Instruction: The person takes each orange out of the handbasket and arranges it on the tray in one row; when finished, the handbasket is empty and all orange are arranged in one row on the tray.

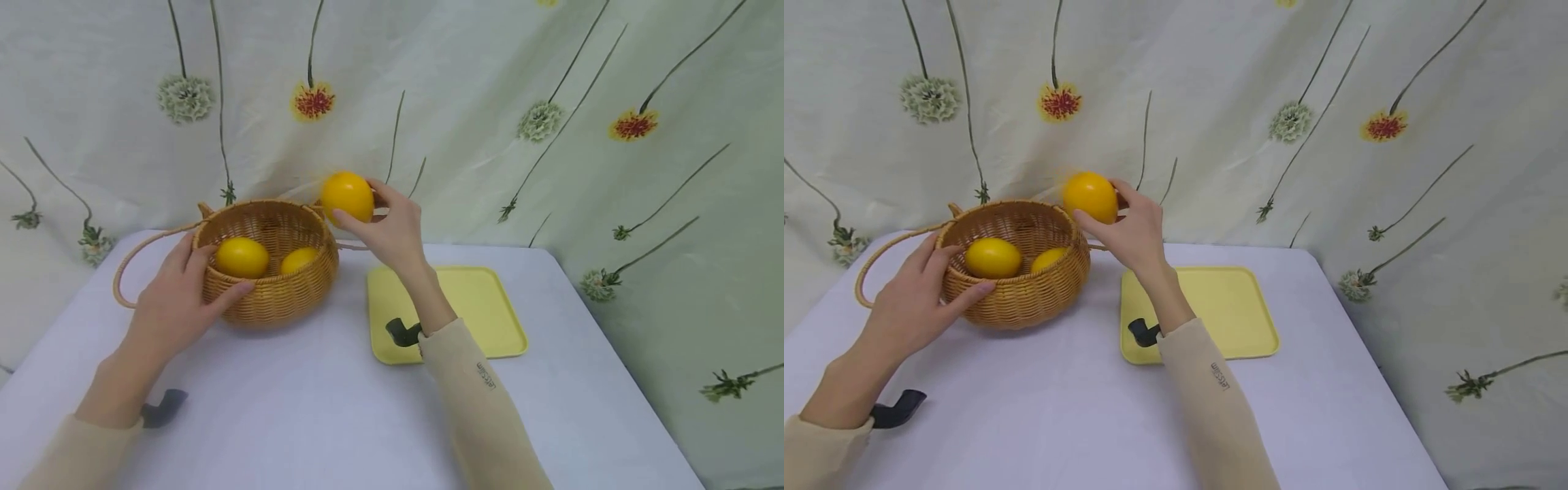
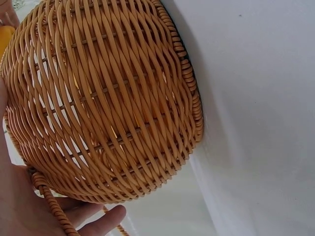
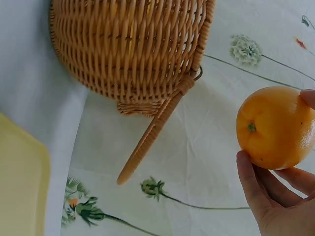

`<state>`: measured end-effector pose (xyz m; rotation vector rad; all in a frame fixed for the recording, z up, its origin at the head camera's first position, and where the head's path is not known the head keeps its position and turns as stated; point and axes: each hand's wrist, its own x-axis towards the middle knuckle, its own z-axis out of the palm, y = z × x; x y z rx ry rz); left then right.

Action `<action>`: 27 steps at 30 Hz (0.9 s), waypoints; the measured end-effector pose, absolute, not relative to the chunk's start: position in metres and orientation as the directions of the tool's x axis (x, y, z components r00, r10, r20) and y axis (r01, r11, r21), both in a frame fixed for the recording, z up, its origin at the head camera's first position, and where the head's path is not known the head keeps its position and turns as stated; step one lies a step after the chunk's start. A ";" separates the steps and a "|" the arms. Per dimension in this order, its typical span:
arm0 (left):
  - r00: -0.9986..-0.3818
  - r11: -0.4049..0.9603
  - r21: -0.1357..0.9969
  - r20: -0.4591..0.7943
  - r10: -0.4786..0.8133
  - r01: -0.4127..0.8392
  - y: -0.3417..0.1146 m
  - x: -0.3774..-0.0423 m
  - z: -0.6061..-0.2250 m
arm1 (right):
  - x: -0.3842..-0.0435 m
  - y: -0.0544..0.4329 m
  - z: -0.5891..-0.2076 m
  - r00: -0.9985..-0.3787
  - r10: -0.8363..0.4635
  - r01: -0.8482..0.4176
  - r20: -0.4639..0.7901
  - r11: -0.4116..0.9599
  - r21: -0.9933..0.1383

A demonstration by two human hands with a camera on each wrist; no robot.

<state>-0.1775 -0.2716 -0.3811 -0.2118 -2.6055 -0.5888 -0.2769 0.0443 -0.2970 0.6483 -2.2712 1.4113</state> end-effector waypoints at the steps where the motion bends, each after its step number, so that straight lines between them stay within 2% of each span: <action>1: -0.883 0.896 0.370 0.468 0.047 0.244 -0.271 -0.177 -0.381 | -0.277 0.048 -0.301 -0.821 -0.164 -0.564 0.547 0.383 -0.731; 7: -0.874 0.897 0.364 0.484 0.048 0.250 -0.269 -0.178 -0.382 | -0.282 0.073 -0.322 -0.848 -0.070 -0.513 0.525 0.356 -0.781; 12: -0.871 0.899 0.359 0.489 0.048 0.251 -0.270 -0.179 -0.382 | -0.285 0.088 -0.344 -0.886 -0.020 -0.431 0.462 0.400 -0.809; 27: -0.869 0.900 0.364 0.493 0.032 0.239 -0.271 -0.177 -0.384 | -0.295 0.107 -0.366 -0.969 -0.044 -0.227 0.241 0.537 -0.812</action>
